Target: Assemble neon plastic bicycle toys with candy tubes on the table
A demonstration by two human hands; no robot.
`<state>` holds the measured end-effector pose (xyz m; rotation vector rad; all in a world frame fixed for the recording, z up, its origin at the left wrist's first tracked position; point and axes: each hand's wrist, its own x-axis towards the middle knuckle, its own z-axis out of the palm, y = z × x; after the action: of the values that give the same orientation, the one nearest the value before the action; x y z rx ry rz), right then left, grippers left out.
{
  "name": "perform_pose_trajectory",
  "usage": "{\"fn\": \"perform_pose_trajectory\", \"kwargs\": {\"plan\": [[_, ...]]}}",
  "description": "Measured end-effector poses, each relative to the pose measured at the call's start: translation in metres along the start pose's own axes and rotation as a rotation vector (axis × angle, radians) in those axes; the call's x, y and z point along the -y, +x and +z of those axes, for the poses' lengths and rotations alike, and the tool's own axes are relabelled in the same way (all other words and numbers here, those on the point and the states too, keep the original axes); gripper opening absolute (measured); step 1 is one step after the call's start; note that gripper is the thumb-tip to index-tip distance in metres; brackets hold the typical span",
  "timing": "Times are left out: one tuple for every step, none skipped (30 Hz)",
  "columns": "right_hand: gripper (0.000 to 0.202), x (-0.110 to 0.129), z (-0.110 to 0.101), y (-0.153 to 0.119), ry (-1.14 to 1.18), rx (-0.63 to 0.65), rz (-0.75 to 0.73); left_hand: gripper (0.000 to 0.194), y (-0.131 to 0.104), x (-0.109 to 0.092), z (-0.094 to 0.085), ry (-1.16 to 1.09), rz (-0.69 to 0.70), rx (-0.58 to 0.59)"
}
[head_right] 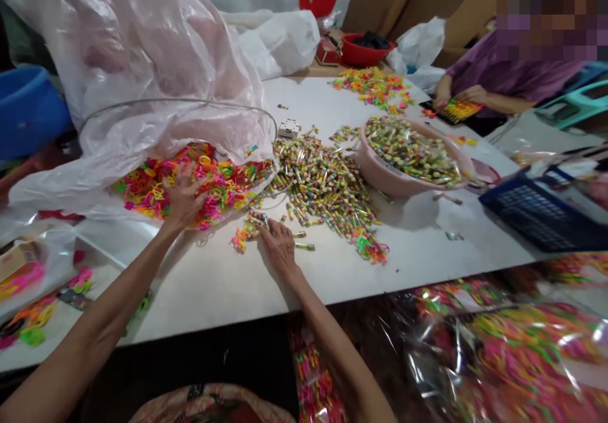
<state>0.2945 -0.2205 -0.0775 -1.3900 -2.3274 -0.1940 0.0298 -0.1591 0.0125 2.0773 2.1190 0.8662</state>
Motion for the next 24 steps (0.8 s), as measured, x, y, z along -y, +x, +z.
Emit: {"fn": "perform_pose_trajectory", "kwargs": {"plan": [[0.028,-0.001,-0.003,-0.002,-0.001,0.004,0.015,0.030,-0.001,-0.003,-0.004,-0.070,-0.016,-0.057],[0.027,-0.002,-0.007,-0.002,-0.004,0.006,0.043,0.028,-0.002,-0.007,-0.009,-0.148,-0.036,-0.118],[0.025,-0.002,-0.011,-0.002,-0.008,0.009,0.080,0.026,-0.004,-0.011,-0.014,-0.233,-0.059,-0.175],[0.024,-0.001,-0.016,-0.002,-0.008,0.017,0.120,0.024,-0.006,-0.015,-0.018,-0.322,-0.081,-0.219],[0.024,0.000,-0.022,-0.001,-0.004,0.030,0.160,0.022,-0.010,-0.021,-0.021,-0.413,-0.101,-0.248],[0.025,0.003,-0.028,-0.001,0.003,0.051,0.194,0.020,-0.017,-0.026,-0.023,-0.506,-0.124,-0.263],[0.027,0.006,-0.033,-0.001,0.013,0.076,0.220,0.019,-0.027,-0.031,-0.023,-0.601,-0.157,-0.262],[0.029,0.010,-0.039,-0.002,0.026,0.104,0.240,0.018,-0.039,-0.037,-0.023,-0.700,-0.203,-0.242],[0.030,0.015,-0.043,-0.004,0.039,0.130,0.260,0.018,-0.053,-0.042,-0.021,-0.803,-0.266,-0.215],[0.029,0.019,-0.047,-0.006,0.051,0.160,0.281,0.018,-0.069,-0.046,-0.018,-0.916,-0.349,-0.177],[0.028,0.024,-0.050,-0.009,0.059,0.194,0.304,0.018,-0.085,-0.049,-0.014,-1.035,-0.449,-0.136],[0.026,0.029,-0.052,-0.012,0.062,0.232,0.329,0.019,-0.100,-0.051,-0.010,-1.153,-0.553,-0.094],[0.024,0.033,-0.053,-0.015,0.060,0.266,0.357,0.020,-0.115,-0.053,-0.007,-1.266,-0.660,-0.040],[0.022,0.037,-0.053,-0.016,0.057,0.295,0.378,0.022,-0.127,-0.053,-0.003,-1.362,-0.765,0.015],[0.021,0.040,-0.053,-0.016,0.051,0.317,0.389,0.023,-0.137,-0.053,0.000,-1.441,-0.859,0.067],[0.021,0.043,-0.051,-0.015,0.044,0.333,0.388,0.023,-0.145,-0.052,0.003,-1.499,-0.940,0.112],[0.021,0.046,-0.049,-0.012,0.037,0.343,0.377,0.024,-0.150,-0.052,0.005,-1.535,-1.001,0.148],[0.021,0.048,-0.047,-0.008,0.033,0.350,0.357,0.025,-0.154,-0.051,0.006,-1.552,-1.040,0.168],[0.021,0.049,-0.046,-0.004,0.036,0.352,0.335,0.027,-0.157,-0.050,0.007,-1.559,-1.059,0.175],[0.021,0.049,-0.045,-0.001,0.047,0.342,0.320,0.028,-0.159,-0.049,0.007,-1.560,-1.059,0.178],[0.021,0.049,-0.045,0.001,0.074,0.310,0.323,0.030,-0.160,-0.048,0.006,-1.556,-1.049,0.185],[0.019,0.049,-0.047,0.003,0.126,0.257,0.348,0.031,-0.161,-0.047,0.004,-1.548,-1.036,0.194],[0.017,0.048,-0.050,0.002,0.212,0.198,0.390,0.031,-0.162,-0.046,0.003,-1.540,-1.023,0.212],[0.016,0.048,-0.053,0.000,0.345,0.155,0.438,0.031,-0.163,-0.046,0.001,-1.536,-1.015,0.240]]}}
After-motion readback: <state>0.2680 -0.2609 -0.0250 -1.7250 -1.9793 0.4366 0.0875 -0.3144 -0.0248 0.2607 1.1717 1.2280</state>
